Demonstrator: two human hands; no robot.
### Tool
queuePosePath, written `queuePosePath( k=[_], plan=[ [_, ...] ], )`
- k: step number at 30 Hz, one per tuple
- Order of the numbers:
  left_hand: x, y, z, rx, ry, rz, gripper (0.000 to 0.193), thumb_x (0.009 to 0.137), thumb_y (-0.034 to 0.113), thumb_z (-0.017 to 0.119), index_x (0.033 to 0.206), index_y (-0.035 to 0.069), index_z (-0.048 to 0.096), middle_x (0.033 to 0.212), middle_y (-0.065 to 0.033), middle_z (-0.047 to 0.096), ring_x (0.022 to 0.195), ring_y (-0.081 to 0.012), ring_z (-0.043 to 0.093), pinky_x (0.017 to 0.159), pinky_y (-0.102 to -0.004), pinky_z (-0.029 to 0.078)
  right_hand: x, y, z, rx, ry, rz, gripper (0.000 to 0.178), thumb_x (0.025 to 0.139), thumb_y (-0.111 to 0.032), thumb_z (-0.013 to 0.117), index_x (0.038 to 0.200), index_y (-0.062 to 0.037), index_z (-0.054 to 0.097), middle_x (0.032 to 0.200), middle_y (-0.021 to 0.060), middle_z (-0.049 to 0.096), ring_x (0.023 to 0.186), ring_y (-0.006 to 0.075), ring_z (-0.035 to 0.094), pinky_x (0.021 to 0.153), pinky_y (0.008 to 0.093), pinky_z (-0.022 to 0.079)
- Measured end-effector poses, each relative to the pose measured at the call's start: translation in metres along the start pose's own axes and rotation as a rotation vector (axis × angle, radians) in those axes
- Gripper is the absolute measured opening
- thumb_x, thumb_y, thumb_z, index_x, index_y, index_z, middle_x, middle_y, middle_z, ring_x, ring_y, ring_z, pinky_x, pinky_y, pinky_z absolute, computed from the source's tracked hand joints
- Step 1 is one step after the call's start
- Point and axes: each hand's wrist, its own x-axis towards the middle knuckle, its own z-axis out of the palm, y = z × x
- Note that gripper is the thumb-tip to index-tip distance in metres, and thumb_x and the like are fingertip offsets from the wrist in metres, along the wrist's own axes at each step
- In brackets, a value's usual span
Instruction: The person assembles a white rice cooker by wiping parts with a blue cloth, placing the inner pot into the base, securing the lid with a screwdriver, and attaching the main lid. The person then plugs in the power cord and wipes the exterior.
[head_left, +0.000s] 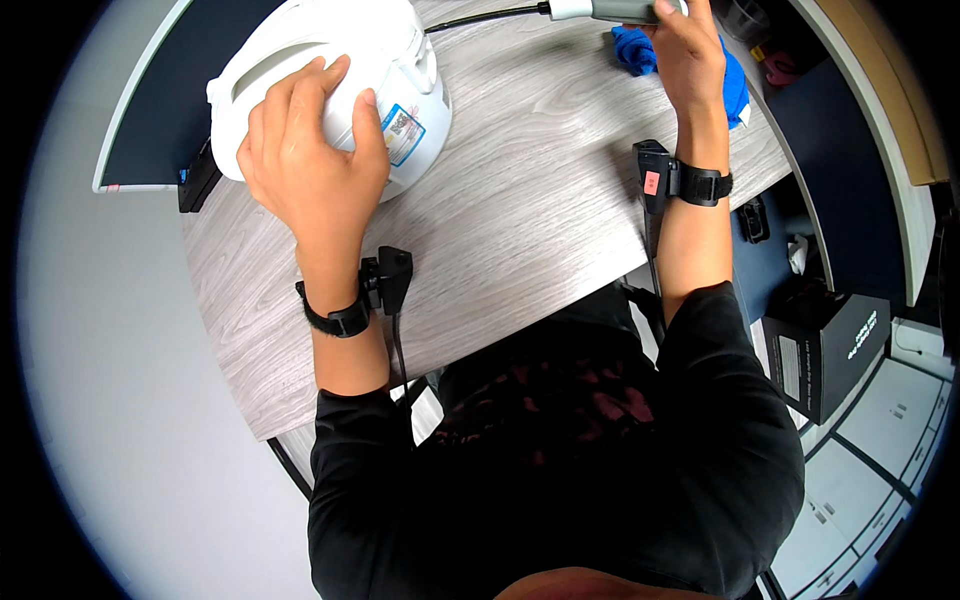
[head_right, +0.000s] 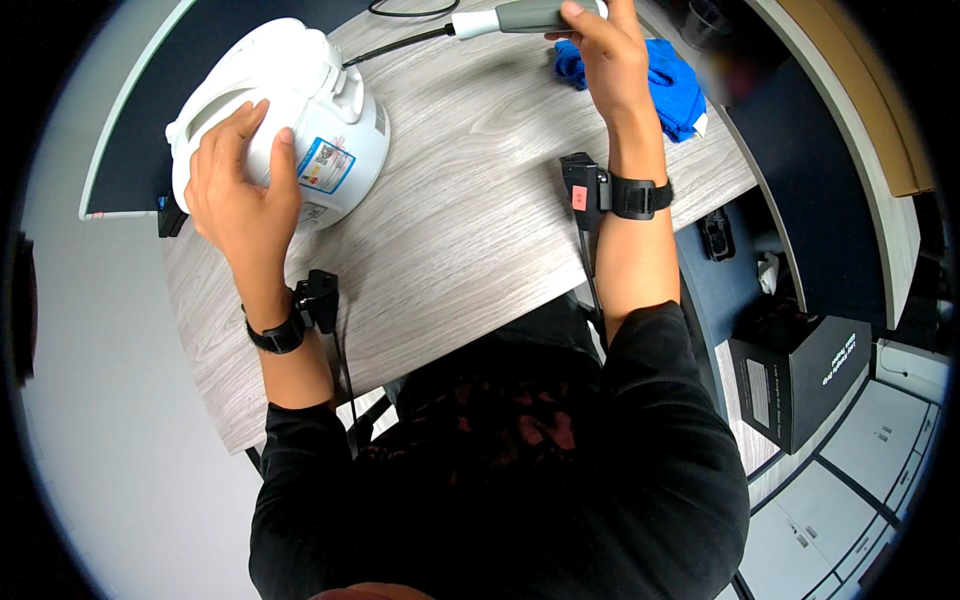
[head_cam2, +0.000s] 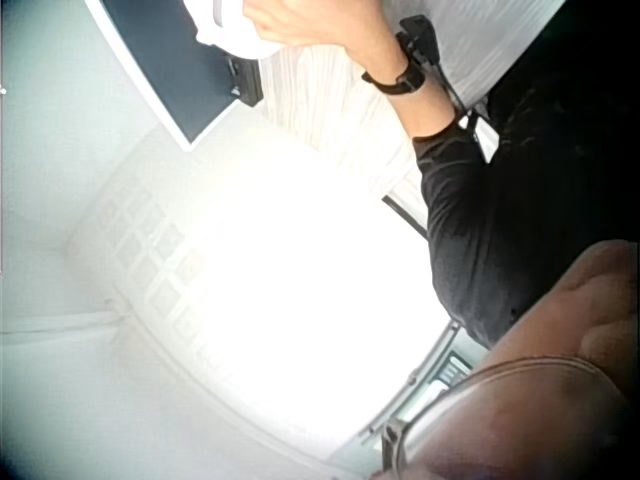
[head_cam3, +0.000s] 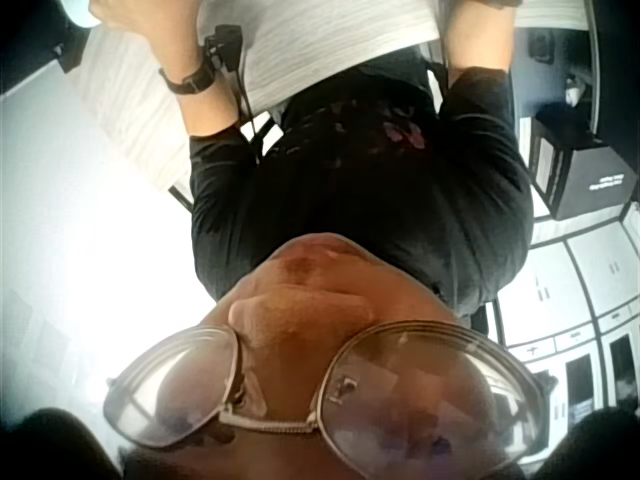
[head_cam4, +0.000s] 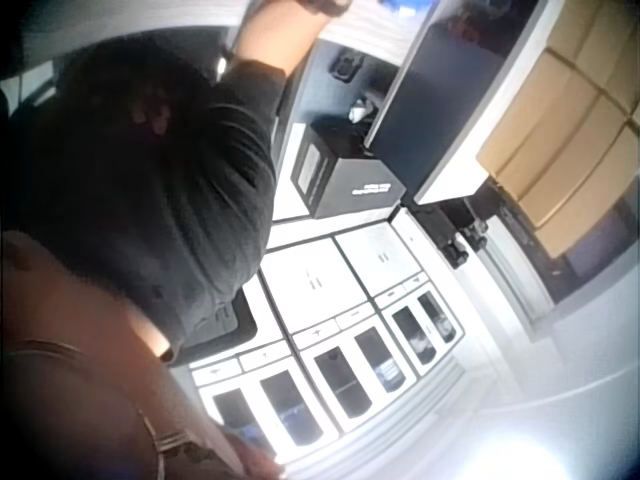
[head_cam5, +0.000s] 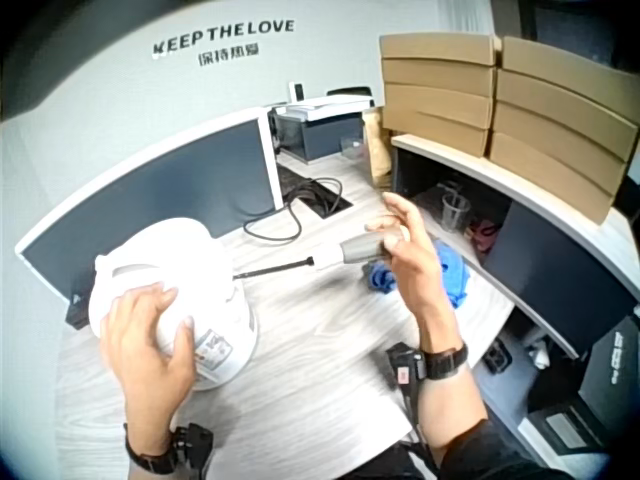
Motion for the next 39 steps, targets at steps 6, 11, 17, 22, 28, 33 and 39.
queuePosePath(
  k=[6,11,17,22,28,33,39],
  plan=[
    [0.005,0.002,-0.002,0.012,0.004,0.011,0.028,0.078,0.025,0.077,0.105,0.016,0.077,0.11,0.0002,0.073,0.101,-0.0206,0.065,0.086,-0.0361,0.042,0.005,0.021,-0.053,-0.091,-0.417,-0.174,0.049,0.099,-0.019,0.064,0.145,-0.0056,0.052,0.079,-0.003,0.06,0.056,0.0052,0.049,0.05,0.0193,0.036],
    [0.003,0.0,0.0,0.016,0.012,0.015,0.029,0.078,0.025,0.076,0.105,0.016,0.077,0.11,0.0,0.073,0.101,-0.0207,0.065,0.085,-0.036,0.041,0.005,0.015,-0.039,-0.056,-0.266,-0.067,0.047,0.101,-0.019,0.062,0.145,-0.0049,0.052,0.079,-0.0036,0.059,0.055,0.0047,0.048,0.047,0.0194,0.036],
    [0.003,0.0,-0.001,-0.004,0.005,0.005,0.028,0.078,0.025,0.076,0.105,0.016,0.077,0.11,0.0001,0.073,0.1,-0.0207,0.065,0.085,-0.0361,0.041,-0.01,0.009,-0.038,0.08,-0.304,-0.118,0.046,0.101,-0.025,0.063,0.142,-0.0057,0.054,0.085,-0.0041,0.056,0.063,0.0046,0.051,0.054,0.0185,0.039],
    [0.002,0.0,-0.001,0.013,0.018,0.013,0.028,0.078,0.025,0.076,0.104,0.016,0.077,0.11,0.0004,0.073,0.1,-0.0206,0.065,0.085,-0.0359,0.041,0.007,0.028,-0.04,-0.101,-0.281,-0.097,0.05,0.098,-0.021,0.067,0.143,-0.0063,0.052,0.093,-0.0027,0.058,0.072,0.005,0.054,0.062,0.0182,0.043],
    [0.002,0.001,-0.001,0.014,0.016,0.012,0.029,0.078,0.025,0.076,0.105,0.016,0.077,0.11,0.0005,0.073,0.1,-0.0207,0.065,0.085,-0.0359,0.042,-0.012,0.019,-0.006,-0.021,-0.013,-0.221,0.041,0.102,-0.029,0.063,0.136,-0.0054,0.058,0.089,-0.002,0.062,0.068,0.0045,0.053,0.059,0.0181,0.042],
    [0.003,0.001,-0.002,0.011,0.023,0.017,0.029,0.077,0.025,0.076,0.105,0.016,0.077,0.11,0.0003,0.073,0.1,-0.0209,0.065,0.085,-0.0363,0.042,0.008,0.029,-0.049,-0.179,-0.316,-0.18,0.053,0.097,-0.022,0.069,0.145,-0.0054,0.051,0.104,0.002,0.063,0.084,0.0071,0.059,0.072,0.0203,0.048],
    [0.003,0.0,0.001,-0.001,0.011,0.01,0.029,0.078,0.025,0.076,0.105,0.016,0.077,0.111,0.0,0.073,0.1,-0.0208,0.065,0.085,-0.0362,0.041,-0.011,0.027,-0.022,0.32,-0.32,-0.357,0.039,0.099,-0.023,0.067,0.134,-0.0069,0.063,0.086,-0.0028,0.063,0.068,0.004,0.052,0.061,0.019,0.042]
  ],
)
